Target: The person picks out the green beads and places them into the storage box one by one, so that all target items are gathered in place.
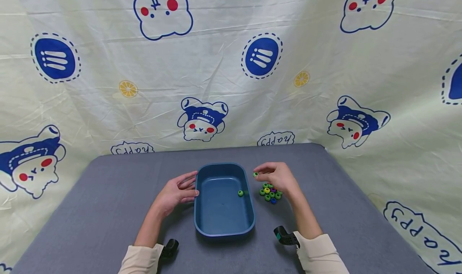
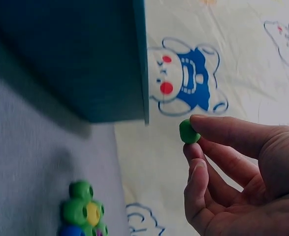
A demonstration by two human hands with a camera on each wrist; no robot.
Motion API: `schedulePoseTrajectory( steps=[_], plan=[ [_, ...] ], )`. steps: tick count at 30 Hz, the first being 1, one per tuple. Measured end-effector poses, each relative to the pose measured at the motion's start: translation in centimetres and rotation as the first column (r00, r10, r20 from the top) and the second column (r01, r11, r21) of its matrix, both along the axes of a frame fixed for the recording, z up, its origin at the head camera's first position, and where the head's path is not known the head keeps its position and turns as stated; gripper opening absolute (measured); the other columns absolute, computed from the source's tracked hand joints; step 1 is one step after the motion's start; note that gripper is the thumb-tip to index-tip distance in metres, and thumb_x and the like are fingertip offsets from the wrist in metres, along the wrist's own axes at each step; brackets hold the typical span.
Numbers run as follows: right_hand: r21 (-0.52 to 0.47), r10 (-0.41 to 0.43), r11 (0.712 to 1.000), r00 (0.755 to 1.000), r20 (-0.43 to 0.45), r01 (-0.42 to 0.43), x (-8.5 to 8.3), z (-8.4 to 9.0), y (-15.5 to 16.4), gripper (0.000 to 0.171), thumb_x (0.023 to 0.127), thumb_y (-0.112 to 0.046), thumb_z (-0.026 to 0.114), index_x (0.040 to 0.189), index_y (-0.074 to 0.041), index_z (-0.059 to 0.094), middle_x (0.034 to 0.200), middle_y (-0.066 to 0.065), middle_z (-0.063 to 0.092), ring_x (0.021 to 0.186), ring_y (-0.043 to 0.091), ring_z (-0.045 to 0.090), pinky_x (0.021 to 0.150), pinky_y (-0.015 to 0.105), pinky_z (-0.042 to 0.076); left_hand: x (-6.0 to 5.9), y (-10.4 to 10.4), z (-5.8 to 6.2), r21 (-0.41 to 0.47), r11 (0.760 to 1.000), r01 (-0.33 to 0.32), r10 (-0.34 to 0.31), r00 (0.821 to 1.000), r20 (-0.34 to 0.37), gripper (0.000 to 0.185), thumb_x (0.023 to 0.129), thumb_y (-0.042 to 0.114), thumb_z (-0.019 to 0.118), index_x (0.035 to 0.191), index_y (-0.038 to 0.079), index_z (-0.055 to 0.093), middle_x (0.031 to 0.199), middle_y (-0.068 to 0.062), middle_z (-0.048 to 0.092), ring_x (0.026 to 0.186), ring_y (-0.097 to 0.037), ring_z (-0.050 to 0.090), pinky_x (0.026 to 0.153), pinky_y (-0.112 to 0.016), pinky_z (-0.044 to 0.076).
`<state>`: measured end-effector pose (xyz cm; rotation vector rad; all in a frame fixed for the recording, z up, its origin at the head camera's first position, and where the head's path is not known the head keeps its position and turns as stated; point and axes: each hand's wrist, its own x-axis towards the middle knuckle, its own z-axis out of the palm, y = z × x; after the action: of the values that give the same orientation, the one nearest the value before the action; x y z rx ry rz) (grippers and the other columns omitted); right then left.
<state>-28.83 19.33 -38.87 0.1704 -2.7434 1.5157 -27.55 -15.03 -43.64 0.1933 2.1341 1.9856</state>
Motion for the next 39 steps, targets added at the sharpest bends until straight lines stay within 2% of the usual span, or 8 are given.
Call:
schedulePoseTrajectory(
  steps=[4,8,16,20,26,33,39],
  plan=[
    [0.006,0.026,1.000,1.000,-0.014,-0.026,0.4,0.3,-1.4,0.021,0.088,-0.015,0.078,0.107,-0.008,0.078,0.100,0.008,0.075,0.089,0.024,0.067,0.070,0.032,0.055,0.0,0.0,0.0,-0.003,1.000,0.002,-0.002,1.000,0.000,0.066,0.093,-0.001,0.070,0.153,0.010,0.045,0.155,-0.020,0.046,0.138,-0.040,0.050,0.094,-0.043,0.058],
    [0.014,0.054,0.998,0.998,-0.017,-0.053,0.8,0.5,-2.7,0.018,0.088,-0.015,0.079,0.105,-0.010,0.079,0.096,0.005,0.074,0.088,0.019,0.066,0.078,0.037,0.057,-0.1,0.0,0.1,-0.008,1.000,0.001,-0.002,1.000,-0.003,0.066,0.093,-0.001,0.070,0.153,0.010,0.045,0.155,-0.020,0.046,0.138,-0.040,0.050,0.094,-0.044,0.058],
    [0.006,0.105,0.994,0.994,-0.022,-0.105,1.3,0.3,-4.4,0.017,0.086,-0.012,0.080,0.103,-0.010,0.079,0.090,0.003,0.072,0.084,0.021,0.064,0.076,0.041,0.057,-0.1,0.0,0.1,-0.004,1.000,0.005,-0.005,1.000,0.002,0.066,0.093,-0.001,0.070,0.153,0.009,0.045,0.156,-0.020,0.045,0.139,-0.040,0.050,0.094,-0.044,0.058],
    [0.013,0.119,0.993,0.993,-0.020,-0.119,1.4,0.1,-5.1,0.015,0.086,-0.011,0.081,0.101,-0.010,0.079,0.088,0.002,0.071,0.082,0.025,0.066,0.071,0.035,0.057,-0.1,0.0,0.2,-0.005,1.000,0.005,-0.005,1.000,-0.001,0.066,0.093,0.000,0.070,0.153,0.010,0.045,0.156,-0.020,0.046,0.138,-0.040,0.050,0.094,-0.044,0.058],
    [0.022,0.107,0.994,0.994,-0.008,-0.107,1.3,-0.5,-5.6,0.014,0.085,-0.010,0.081,0.098,-0.012,0.079,0.085,0.001,0.070,0.076,0.020,0.064,0.067,0.030,0.055,-0.1,0.0,0.2,-0.008,1.000,0.002,-0.002,1.000,-0.001,0.066,0.092,0.000,0.071,0.153,0.010,0.045,0.156,-0.019,0.045,0.138,-0.040,0.050,0.094,-0.044,0.058],
    [0.028,0.107,0.994,0.994,-0.004,-0.107,1.2,-0.9,-5.6,0.013,0.085,-0.010,0.082,0.097,-0.012,0.079,0.084,0.001,0.069,0.080,0.030,0.066,0.065,0.028,0.053,-0.2,0.0,0.1,-0.006,1.000,0.007,-0.007,1.000,0.001,0.066,0.092,0.000,0.071,0.153,0.010,0.045,0.156,-0.019,0.045,0.139,-0.040,0.049,0.094,-0.043,0.058],
    [0.032,0.121,0.992,0.993,0.009,-0.121,1.1,-1.2,-5.7,0.012,0.083,-0.010,0.082,0.095,-0.012,0.079,0.082,0.000,0.070,0.077,0.022,0.066,0.064,0.027,0.050,-0.1,-0.1,0.0,-0.005,1.000,0.005,-0.005,1.000,0.000,0.066,0.093,-0.001,0.070,0.152,0.010,0.045,0.155,-0.020,0.046,0.139,-0.040,0.049,0.093,-0.043,0.058]
  ],
)
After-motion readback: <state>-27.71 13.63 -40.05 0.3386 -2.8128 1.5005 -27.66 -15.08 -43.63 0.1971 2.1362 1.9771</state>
